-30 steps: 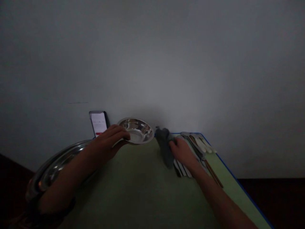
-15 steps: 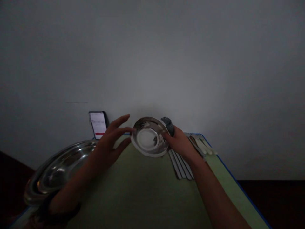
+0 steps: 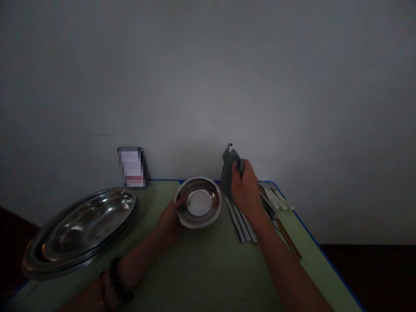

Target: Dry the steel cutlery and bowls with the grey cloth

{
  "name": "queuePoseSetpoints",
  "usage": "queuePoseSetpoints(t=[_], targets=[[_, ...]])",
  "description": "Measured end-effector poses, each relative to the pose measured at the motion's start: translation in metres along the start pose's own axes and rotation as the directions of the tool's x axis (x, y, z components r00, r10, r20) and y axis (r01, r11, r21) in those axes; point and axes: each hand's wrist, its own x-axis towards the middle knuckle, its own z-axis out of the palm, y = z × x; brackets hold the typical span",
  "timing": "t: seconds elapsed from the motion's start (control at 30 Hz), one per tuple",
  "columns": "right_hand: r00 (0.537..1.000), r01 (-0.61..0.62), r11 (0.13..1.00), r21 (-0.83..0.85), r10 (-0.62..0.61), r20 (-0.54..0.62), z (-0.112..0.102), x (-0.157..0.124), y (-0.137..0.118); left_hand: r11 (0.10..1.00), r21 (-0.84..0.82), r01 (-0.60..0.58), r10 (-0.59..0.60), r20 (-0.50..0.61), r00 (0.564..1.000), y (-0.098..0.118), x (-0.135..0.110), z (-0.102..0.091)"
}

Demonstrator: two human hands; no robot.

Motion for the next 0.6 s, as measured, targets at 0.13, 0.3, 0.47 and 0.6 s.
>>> queuePoseSetpoints(t=[0.13, 0.3, 0.47, 0.6], targets=[[0.962, 0.267, 0.957, -0.111, -0.271, -0.025, -0.005, -0.004, -0.004, 0.990, -0.090, 0.106, -0.100, 0.064, 0.993, -0.007, 0.007, -0.005], [0.717, 0.457, 0.879, -0.132, -0.277, 0.640, 0.020, -0.031, 0.000, 0.997, -0.075, 0.004, 0.007, 0.152, 0.988, -0.012, 0.009, -0.007], [0.854, 0.387, 0.902, -0.193, -0.272, 0.443, 0.038, -0.040, 0.009, 0.974, 0.067, -0.219, 0.203, 0.189, 0.961, -0.022, 0.009, -0.013], [0.840, 0.395, 0.912, -0.107, -0.311, 0.445, 0.049, -0.039, 0.024, 0.920, 0.245, -0.307, 0.263, 0.198, 0.944, -0.022, 0.005, -0.017]])
